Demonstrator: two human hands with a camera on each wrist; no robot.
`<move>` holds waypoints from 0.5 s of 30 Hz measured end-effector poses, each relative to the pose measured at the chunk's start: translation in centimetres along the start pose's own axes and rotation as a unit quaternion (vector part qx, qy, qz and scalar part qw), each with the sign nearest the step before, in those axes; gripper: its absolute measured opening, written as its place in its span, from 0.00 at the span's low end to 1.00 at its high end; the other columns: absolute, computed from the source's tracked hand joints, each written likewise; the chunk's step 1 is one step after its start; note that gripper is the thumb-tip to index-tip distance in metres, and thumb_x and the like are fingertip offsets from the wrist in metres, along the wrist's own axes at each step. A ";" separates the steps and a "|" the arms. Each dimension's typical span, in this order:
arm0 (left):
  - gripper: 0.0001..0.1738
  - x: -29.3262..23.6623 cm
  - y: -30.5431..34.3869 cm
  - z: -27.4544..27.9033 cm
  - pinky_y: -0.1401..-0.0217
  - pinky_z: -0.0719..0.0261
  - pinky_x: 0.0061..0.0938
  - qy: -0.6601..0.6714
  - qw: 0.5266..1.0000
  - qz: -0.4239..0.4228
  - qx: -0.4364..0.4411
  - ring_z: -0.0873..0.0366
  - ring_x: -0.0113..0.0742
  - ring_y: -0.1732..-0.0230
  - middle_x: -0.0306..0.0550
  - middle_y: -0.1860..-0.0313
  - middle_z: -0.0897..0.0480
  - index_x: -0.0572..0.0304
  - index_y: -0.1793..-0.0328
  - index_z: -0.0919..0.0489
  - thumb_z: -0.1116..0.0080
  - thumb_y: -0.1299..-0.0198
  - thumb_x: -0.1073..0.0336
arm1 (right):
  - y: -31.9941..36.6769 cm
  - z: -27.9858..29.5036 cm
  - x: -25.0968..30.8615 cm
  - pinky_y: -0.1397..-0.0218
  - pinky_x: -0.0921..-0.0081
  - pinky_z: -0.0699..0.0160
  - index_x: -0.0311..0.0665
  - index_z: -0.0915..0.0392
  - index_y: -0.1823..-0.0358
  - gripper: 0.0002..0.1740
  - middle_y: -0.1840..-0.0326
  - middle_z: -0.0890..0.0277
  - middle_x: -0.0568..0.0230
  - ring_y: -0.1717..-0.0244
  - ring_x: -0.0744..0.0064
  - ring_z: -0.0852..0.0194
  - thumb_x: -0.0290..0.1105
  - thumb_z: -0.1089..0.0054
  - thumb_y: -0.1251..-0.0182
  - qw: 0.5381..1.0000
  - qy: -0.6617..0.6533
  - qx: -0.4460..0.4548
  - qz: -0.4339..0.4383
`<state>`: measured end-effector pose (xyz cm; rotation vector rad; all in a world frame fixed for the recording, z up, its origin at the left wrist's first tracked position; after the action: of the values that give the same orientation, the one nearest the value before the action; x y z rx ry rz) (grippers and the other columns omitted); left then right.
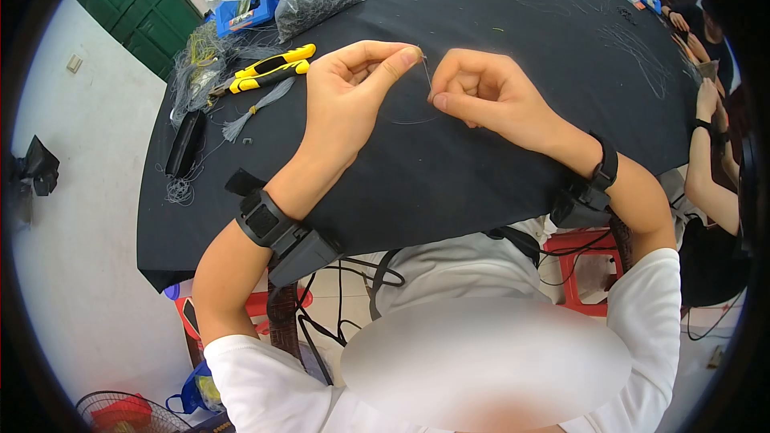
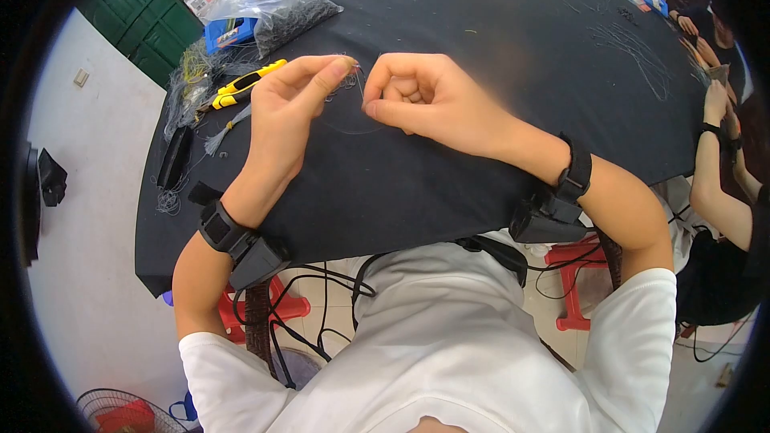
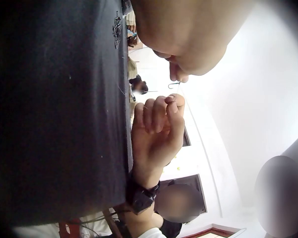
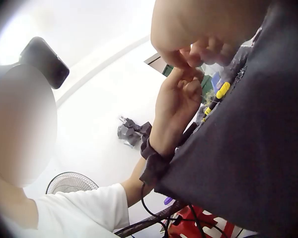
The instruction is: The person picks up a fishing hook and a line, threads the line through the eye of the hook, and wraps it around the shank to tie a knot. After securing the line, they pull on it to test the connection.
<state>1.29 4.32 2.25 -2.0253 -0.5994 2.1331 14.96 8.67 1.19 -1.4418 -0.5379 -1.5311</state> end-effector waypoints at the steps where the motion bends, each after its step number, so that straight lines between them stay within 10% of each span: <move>1: 0.09 -0.1 0.0 0.0 0.58 0.25 0.15 0.007 1.000 0.010 -0.002 0.21 0.24 0.63 0.47 0.64 0.17 0.70 0.60 0.19 0.38 0.44 0.71 | 0.0 0.0 0.0 0.77 0.87 0.46 0.36 0.28 0.68 0.05 0.84 0.37 0.79 0.80 0.91 0.42 0.30 0.46 0.37 1.000 0.000 -0.003 -0.012; 4: 0.09 -0.1 0.1 -0.1 0.57 0.25 0.15 0.041 0.999 0.013 0.003 0.21 0.25 0.62 0.48 0.64 0.17 0.71 0.59 0.19 0.39 0.44 0.71 | 0.0 0.3 -0.1 0.77 0.87 0.45 0.36 0.28 0.69 0.06 0.84 0.36 0.78 0.80 0.90 0.42 0.31 0.45 0.37 0.999 -0.002 -0.022 -0.045; 7: 0.10 0.2 0.1 -0.3 0.79 0.50 0.11 0.041 0.999 -0.002 0.022 0.44 0.12 0.80 0.36 0.68 0.18 0.64 0.59 0.18 0.40 0.42 0.65 | -0.1 0.9 -0.6 0.76 0.87 0.45 0.35 0.27 0.68 0.07 0.83 0.35 0.77 0.80 0.89 0.42 0.32 0.45 0.37 0.996 -0.008 -0.060 -0.064; 10: 0.10 0.1 0.2 -0.6 0.79 0.50 0.11 0.048 0.998 -0.003 0.038 0.44 0.12 0.80 0.36 0.68 0.18 0.64 0.59 0.18 0.40 0.42 0.65 | -0.1 1.6 -0.6 0.76 0.88 0.44 0.35 0.27 0.67 0.08 0.82 0.35 0.77 0.80 0.88 0.42 0.33 0.45 0.37 0.993 -0.019 -0.103 -0.052; 13: 0.09 -0.3 0.3 -0.8 0.56 0.25 0.16 0.056 0.997 0.019 0.054 0.21 0.26 0.62 0.48 0.63 0.17 0.72 0.59 0.20 0.40 0.43 0.72 | -0.1 2.4 -0.4 0.75 0.88 0.44 0.34 0.27 0.65 0.09 0.82 0.35 0.77 0.79 0.88 0.43 0.34 0.44 0.37 0.989 -0.036 -0.145 -0.016; 15: 0.10 -0.1 0.3 -0.9 0.71 0.41 0.13 0.035 0.997 -0.004 0.062 0.36 0.17 0.74 0.41 0.66 0.18 0.67 0.59 0.19 0.40 0.43 0.68 | -0.1 2.7 0.1 0.76 0.88 0.45 0.34 0.27 0.64 0.10 0.82 0.36 0.77 0.79 0.88 0.44 0.35 0.44 0.37 0.985 -0.044 -0.167 0.017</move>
<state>2.23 4.16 2.19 -2.0183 -0.4527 2.0304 16.35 10.94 1.90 -1.7706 -0.3150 -1.5886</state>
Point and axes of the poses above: each hand's wrist, its own y-axis away from the middle knuckle, its own z-axis out of the back of the hand, x = y × z, the point moved 6 cm from there along -y, towards the middle knuckle
